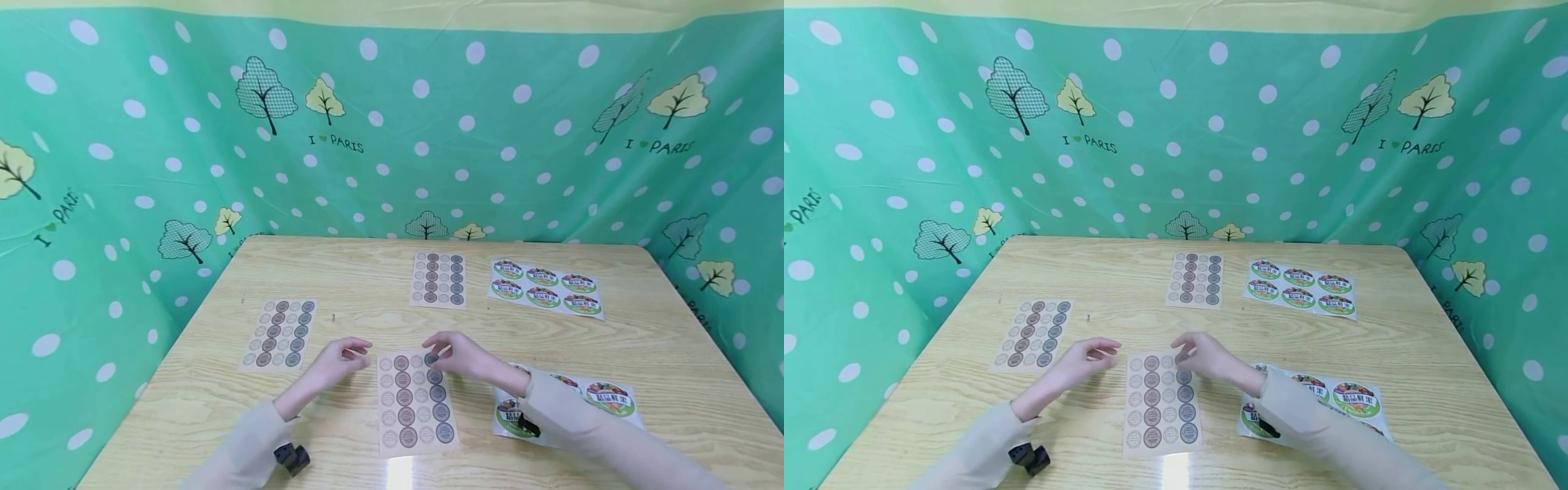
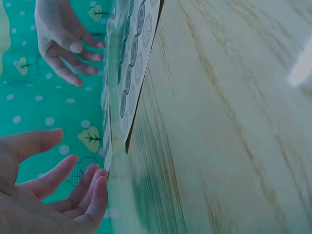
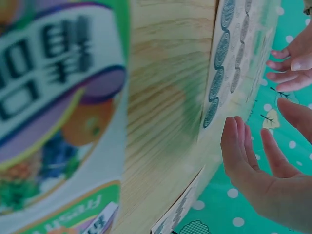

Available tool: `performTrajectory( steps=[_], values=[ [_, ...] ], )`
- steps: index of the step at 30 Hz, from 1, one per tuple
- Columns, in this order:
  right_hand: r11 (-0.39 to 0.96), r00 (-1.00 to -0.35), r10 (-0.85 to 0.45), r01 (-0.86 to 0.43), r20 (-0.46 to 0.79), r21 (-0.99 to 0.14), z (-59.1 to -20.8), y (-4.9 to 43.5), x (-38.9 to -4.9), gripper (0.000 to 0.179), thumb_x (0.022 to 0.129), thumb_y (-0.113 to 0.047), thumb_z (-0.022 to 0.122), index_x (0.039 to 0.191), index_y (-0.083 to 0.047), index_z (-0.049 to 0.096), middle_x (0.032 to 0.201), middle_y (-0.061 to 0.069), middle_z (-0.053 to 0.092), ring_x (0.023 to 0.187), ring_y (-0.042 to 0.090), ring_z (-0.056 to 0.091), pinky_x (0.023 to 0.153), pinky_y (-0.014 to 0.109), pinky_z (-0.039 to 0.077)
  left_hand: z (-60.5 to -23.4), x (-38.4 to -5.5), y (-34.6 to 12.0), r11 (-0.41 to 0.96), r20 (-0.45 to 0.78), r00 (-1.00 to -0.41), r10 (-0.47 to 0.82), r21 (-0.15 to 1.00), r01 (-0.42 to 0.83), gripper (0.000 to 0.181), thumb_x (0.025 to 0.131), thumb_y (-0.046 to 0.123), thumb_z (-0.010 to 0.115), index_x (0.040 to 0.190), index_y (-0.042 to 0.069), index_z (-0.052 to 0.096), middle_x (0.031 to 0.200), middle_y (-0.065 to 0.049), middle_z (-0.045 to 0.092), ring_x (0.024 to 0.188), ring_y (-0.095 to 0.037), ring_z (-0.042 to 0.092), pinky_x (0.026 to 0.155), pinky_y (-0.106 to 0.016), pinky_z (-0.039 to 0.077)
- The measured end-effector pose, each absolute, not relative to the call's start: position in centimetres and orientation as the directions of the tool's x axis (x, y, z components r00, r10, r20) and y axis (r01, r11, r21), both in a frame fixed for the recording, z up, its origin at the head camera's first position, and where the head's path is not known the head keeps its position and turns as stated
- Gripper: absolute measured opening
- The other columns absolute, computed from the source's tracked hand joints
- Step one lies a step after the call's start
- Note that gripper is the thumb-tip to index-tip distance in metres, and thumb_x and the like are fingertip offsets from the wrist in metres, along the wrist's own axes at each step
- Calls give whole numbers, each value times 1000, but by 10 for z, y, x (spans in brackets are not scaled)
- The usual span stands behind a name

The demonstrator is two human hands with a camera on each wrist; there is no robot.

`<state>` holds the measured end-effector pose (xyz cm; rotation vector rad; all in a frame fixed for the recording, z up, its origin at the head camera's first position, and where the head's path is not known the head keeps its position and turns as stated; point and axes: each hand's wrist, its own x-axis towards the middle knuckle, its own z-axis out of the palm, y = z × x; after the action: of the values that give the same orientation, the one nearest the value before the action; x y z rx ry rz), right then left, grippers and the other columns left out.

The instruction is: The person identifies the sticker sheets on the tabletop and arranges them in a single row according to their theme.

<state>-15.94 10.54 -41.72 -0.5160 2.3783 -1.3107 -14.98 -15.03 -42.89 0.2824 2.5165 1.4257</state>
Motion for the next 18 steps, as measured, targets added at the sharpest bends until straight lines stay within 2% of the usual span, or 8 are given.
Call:
performTrajectory(
  steps=[11, 18],
  values=[
    [566, -914, -373, -89, -158, -820, -425, 109, -154, 44, 68, 5, 66, 111, 5, 54, 102, 19, 56, 81, 24, 58, 65, 26, 51, -435, -149, -134, 579, -121, -955, 271, 813, 61, 37, 72, 8, 67, 107, 1, 59, 102, -15, 58, 86, -25, 56, 70, -31, 50],
    [622, -930, -331, -86, -162, -779, -430, 108, -155, 46, 66, 3, 69, 110, 1, 56, 103, 15, 57, 81, 21, 56, 65, 26, 50, -439, -152, -130, 602, -122, -955, 269, 795, 68, 41, 69, 7, 69, 108, 1, 58, 103, -14, 56, 89, -27, 55, 74, -36, 49]
  ],
)
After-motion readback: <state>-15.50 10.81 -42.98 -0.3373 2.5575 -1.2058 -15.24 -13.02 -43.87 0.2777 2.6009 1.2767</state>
